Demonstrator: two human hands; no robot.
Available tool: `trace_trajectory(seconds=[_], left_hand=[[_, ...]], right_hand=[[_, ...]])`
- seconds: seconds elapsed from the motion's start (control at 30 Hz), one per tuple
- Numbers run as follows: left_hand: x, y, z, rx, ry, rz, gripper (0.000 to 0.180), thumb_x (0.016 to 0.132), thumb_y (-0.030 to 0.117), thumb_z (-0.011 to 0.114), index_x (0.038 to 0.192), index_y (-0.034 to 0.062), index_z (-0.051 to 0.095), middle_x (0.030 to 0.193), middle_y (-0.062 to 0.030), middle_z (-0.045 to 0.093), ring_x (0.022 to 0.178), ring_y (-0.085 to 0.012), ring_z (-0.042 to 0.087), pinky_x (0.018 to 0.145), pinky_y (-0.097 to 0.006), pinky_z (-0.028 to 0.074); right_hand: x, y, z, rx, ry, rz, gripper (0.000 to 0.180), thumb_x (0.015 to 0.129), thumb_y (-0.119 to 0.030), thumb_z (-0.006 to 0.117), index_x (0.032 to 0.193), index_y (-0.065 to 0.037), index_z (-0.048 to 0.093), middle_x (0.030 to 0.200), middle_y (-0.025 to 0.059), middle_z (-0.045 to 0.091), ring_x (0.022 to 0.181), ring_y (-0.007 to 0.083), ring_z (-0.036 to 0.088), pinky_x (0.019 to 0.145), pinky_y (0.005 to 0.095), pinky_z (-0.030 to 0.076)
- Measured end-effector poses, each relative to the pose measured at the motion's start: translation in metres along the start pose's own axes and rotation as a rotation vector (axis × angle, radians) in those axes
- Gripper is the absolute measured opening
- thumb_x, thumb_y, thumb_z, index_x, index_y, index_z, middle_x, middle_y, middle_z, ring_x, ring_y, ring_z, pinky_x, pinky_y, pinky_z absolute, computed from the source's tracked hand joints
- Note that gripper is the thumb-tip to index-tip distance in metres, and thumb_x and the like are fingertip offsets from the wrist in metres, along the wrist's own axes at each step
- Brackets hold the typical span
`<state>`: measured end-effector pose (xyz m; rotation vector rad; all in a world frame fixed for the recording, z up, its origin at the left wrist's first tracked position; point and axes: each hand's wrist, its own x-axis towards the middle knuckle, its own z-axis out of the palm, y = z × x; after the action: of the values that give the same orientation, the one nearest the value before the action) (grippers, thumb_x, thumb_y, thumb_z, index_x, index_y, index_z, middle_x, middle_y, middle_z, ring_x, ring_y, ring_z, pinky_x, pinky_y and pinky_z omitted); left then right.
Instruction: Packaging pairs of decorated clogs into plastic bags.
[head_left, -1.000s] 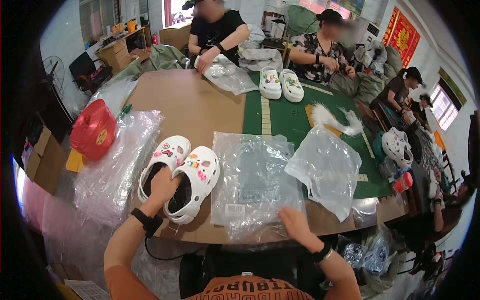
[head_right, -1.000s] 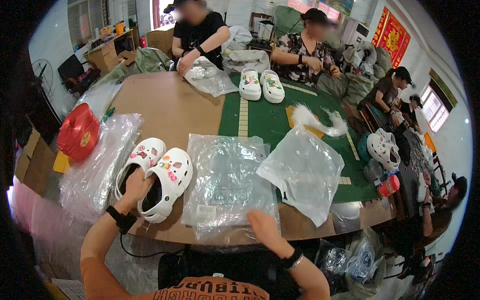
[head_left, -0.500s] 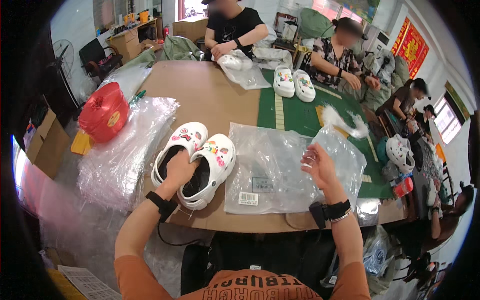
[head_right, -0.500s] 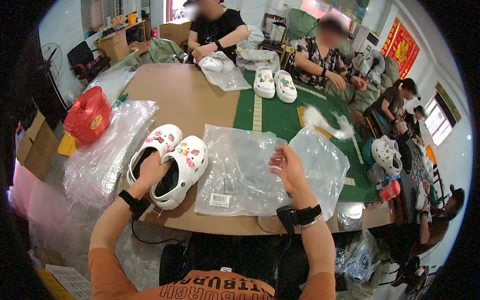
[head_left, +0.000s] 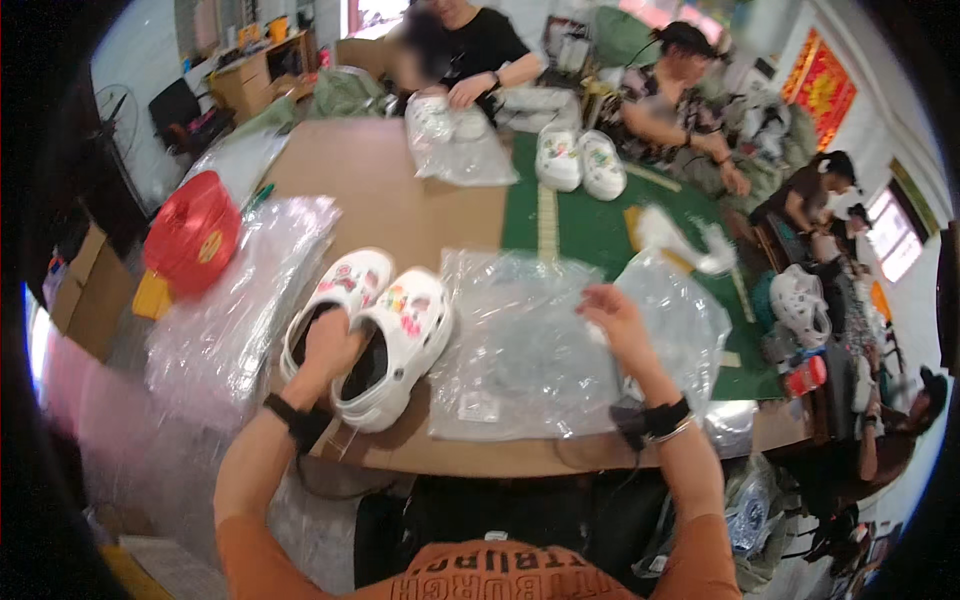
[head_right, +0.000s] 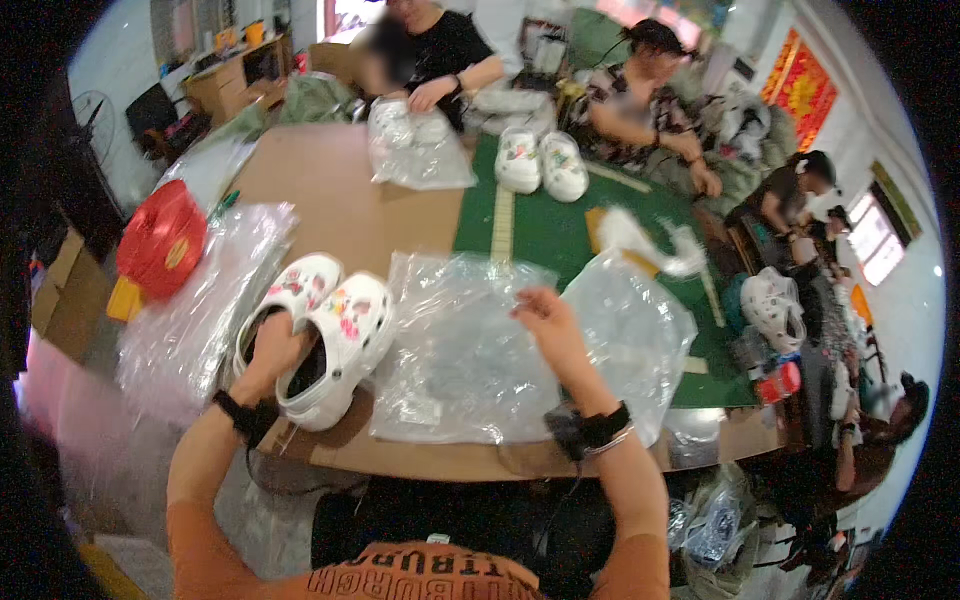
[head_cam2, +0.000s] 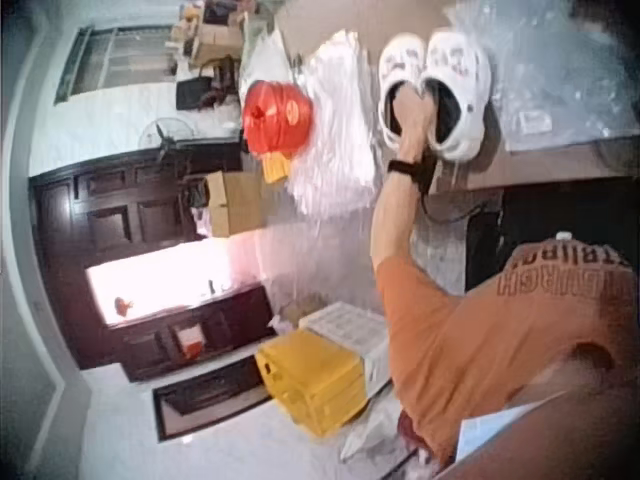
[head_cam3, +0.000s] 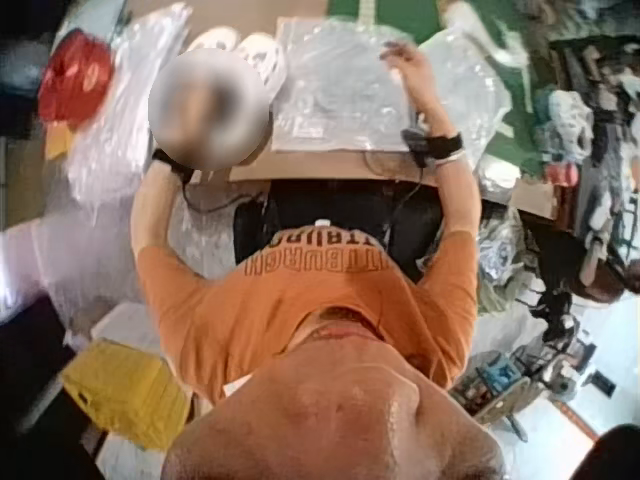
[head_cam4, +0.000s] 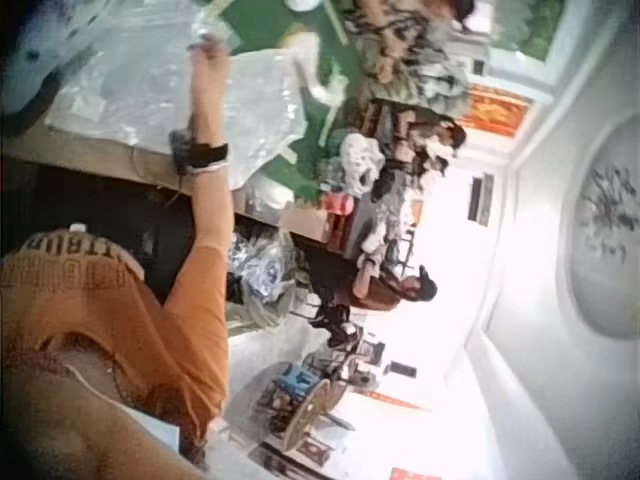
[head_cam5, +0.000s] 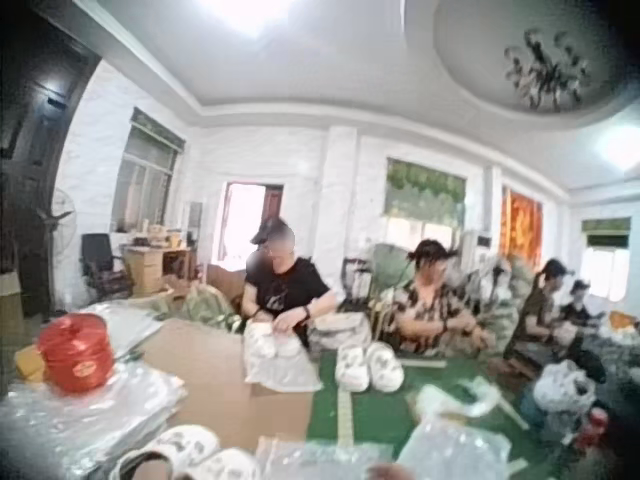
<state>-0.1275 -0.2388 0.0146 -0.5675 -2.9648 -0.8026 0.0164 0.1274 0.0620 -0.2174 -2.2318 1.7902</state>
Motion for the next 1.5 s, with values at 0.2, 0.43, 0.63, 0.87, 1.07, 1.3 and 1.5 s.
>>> trace_trajectory(seconds=[0.2, 0.43, 0.63, 0.87, 1.07, 1.3, 1.5], left_hand=[[-0.005, -0.016, -0.055, -0.797, 0.142, 0.020, 0.026, 0.073, 0.000, 0.047, 0.094, -0.0053, 0.060, 0.084, -0.0085, 0.063, 0.072, -0.0132, 0.058, 0.064, -0.027, 0.045], [-0.072, 0.041, -0.111, -0.837, -0.232, 0.244, 0.035, 0.072, 0.014, 0.068, 0.102, -0.0024, 0.058, 0.108, -0.0127, 0.057, 0.099, -0.0188, 0.054, 0.084, -0.032, 0.045], [-0.106, 0.123, -0.075, -0.804, -0.688, 0.563, 0.035, 0.080, 0.005, 0.058, 0.114, -0.0008, 0.053, 0.116, -0.0131, 0.056, 0.107, -0.0205, 0.052, 0.090, -0.032, 0.039], [-0.110, 0.094, -0.016, -0.814, -0.610, 0.297, 0.042, 0.075, 0.000, 0.057, 0.117, 0.0014, 0.051, 0.114, -0.0136, 0.057, 0.106, -0.0232, 0.053, 0.092, -0.032, 0.038], [-0.118, 0.080, 0.011, -0.484, -0.323, 0.276, 0.040, 0.073, 0.010, 0.062, 0.113, 0.0080, 0.055, 0.103, -0.0198, 0.058, 0.095, -0.0338, 0.056, 0.081, -0.037, 0.043], [-0.120, 0.079, 0.013, -0.369, -0.288, 0.045, 0.043, 0.074, 0.003, 0.058, 0.116, 0.0056, 0.052, 0.113, -0.0184, 0.055, 0.107, -0.0322, 0.052, 0.090, -0.037, 0.039], [-0.111, 0.088, 0.019, -0.336, -0.104, 0.105, 0.035, 0.074, 0.018, 0.062, 0.102, -0.0018, 0.054, 0.092, -0.0236, 0.058, 0.086, -0.0396, 0.056, 0.074, -0.045, 0.044]], right_hand=[[-0.004, -0.021, 0.013, -0.033, -0.107, 0.019, 0.026, 0.081, -0.008, 0.054, 0.104, 0.003, 0.053, 0.096, 0.0069, 0.058, 0.084, 0.0139, 0.057, 0.073, 0.0251, 0.045], [-0.010, -0.007, 0.044, -0.214, -0.194, -0.198, 0.029, 0.077, -0.015, 0.062, 0.102, -0.001, 0.056, 0.087, 0.0109, 0.055, 0.074, 0.0159, 0.054, 0.067, 0.0280, 0.045], [-0.012, -0.010, 0.042, -0.190, -0.229, -0.163, 0.032, 0.074, -0.012, 0.063, 0.104, -0.002, 0.058, 0.088, 0.0088, 0.056, 0.079, 0.0172, 0.053, 0.072, 0.0279, 0.044], [-0.049, -0.004, 0.027, -0.248, -0.211, -0.026, 0.029, 0.075, -0.007, 0.061, 0.104, -0.003, 0.059, 0.081, 0.0036, 0.053, 0.069, 0.0095, 0.048, 0.058, 0.0223, 0.041], [-0.070, -0.015, 0.040, -0.489, -0.223, -0.318, 0.031, 0.072, 0.001, 0.055, 0.102, -0.004, 0.058, 0.077, 0.0140, 0.050, 0.069, 0.0284, 0.052, 0.060, 0.0346, 0.041], [-0.092, -0.026, 0.055, -0.788, -0.242, -0.315, 0.040, 0.072, 0.004, 0.050, 0.111, -0.005, 0.051, 0.084, 0.0163, 0.050, 0.074, 0.0354, 0.053, 0.064, 0.0415, 0.044], [-0.097, -0.043, 0.070, -0.673, -0.362, -0.375, 0.044, 0.072, 0.001, 0.052, 0.116, -0.005, 0.050, 0.085, 0.0160, 0.052, 0.074, 0.0329, 0.054, 0.064, 0.0400, 0.046]])
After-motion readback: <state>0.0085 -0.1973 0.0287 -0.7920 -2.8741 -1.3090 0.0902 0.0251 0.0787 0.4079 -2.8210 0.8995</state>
